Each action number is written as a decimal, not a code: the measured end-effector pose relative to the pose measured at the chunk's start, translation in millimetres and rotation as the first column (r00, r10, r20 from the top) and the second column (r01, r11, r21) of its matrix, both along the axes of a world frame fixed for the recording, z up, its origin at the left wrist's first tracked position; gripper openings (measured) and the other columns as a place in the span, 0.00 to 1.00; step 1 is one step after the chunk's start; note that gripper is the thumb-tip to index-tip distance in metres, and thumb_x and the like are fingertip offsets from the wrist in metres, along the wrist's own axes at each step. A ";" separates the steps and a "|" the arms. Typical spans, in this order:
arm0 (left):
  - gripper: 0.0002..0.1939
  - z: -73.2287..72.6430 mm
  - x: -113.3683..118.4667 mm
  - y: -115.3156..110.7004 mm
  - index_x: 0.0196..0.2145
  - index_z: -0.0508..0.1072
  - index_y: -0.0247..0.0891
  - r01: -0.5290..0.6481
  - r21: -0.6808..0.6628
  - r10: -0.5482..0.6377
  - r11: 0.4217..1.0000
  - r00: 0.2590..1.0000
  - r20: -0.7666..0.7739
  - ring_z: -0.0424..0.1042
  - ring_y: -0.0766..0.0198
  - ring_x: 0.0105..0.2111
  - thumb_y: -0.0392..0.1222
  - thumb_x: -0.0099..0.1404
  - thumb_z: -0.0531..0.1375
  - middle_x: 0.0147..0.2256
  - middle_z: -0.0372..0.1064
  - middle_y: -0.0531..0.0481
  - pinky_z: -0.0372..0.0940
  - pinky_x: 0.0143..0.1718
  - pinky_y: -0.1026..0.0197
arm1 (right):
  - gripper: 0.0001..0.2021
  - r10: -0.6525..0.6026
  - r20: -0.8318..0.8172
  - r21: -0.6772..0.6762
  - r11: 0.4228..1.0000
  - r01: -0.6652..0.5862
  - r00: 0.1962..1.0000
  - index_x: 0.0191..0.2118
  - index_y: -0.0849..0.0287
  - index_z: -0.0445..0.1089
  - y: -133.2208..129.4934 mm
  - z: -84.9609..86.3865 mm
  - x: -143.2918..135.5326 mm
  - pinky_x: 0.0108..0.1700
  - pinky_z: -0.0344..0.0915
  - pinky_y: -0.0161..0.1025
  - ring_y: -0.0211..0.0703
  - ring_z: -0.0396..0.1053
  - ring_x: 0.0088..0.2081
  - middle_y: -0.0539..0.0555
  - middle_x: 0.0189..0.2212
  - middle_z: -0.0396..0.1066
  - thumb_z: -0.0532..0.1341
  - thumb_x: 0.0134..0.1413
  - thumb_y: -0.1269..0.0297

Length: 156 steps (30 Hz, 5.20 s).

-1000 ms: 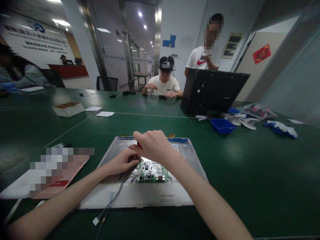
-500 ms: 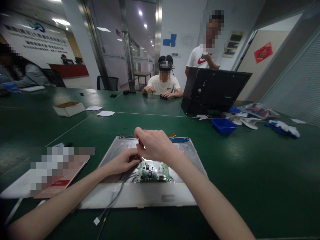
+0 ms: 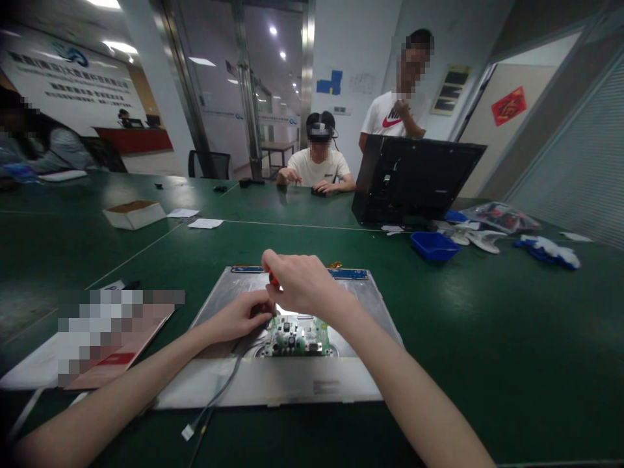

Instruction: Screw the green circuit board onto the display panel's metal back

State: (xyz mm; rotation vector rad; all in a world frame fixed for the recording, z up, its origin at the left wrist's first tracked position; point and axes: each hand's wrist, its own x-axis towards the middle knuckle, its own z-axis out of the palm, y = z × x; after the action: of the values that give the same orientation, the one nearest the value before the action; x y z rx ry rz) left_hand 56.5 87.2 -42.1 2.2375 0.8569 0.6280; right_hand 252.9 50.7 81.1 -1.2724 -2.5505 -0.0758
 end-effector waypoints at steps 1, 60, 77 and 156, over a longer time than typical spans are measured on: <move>0.07 -1.0 -0.1 0.4 0.36 0.73 0.36 0.005 0.004 -0.005 1.000 1.000 0.005 0.68 0.62 0.34 0.31 0.60 0.57 0.34 0.71 0.50 0.62 0.36 0.62 | 0.12 0.018 -0.008 -0.006 1.000 -0.018 1.000 0.45 0.56 0.62 -0.8 0.9 0.9 0.28 0.43 0.36 0.39 0.67 0.30 0.51 0.35 0.75 0.58 0.55 0.66; 0.05 -2.3 4.2 -8.0 0.37 0.66 0.37 0.005 0.184 0.023 0.983 0.989 -0.146 0.65 0.59 0.32 0.34 0.65 0.51 0.34 0.68 0.48 0.60 0.35 0.59 | 0.07 -0.006 0.089 0.032 0.999 0.003 0.996 0.41 0.55 0.66 -2.1 4.4 -2.2 0.28 0.41 0.38 0.38 0.66 0.28 0.51 0.30 0.75 0.56 0.63 0.59; 0.05 -2.4 3.9 -8.0 0.35 0.66 0.37 0.001 0.189 0.025 0.982 0.991 -0.134 0.65 0.60 0.31 0.33 0.64 0.51 0.33 0.68 0.48 0.59 0.33 0.60 | 0.08 -0.026 0.072 0.032 0.999 0.024 0.997 0.43 0.56 0.66 -2.7 3.9 -1.8 0.27 0.43 0.37 0.38 0.67 0.28 0.51 0.30 0.76 0.57 0.62 0.59; 0.04 0.4 -3.3 -6.6 0.38 0.66 0.39 0.023 0.154 0.002 0.988 0.987 -0.161 0.67 0.59 0.34 0.35 0.67 0.53 0.36 0.69 0.49 0.60 0.35 0.59 | 0.07 0.028 0.058 0.021 0.999 -0.029 0.998 0.41 0.56 0.63 -3.7 6.1 0.9 0.27 0.43 0.37 0.38 0.66 0.29 0.51 0.33 0.76 0.57 0.62 0.59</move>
State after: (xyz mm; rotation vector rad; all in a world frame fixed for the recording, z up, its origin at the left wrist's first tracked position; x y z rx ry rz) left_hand 53.3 80.6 -41.7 2.4590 0.9018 0.5306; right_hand 253.8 47.1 87.2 -1.2429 -2.6086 -0.1359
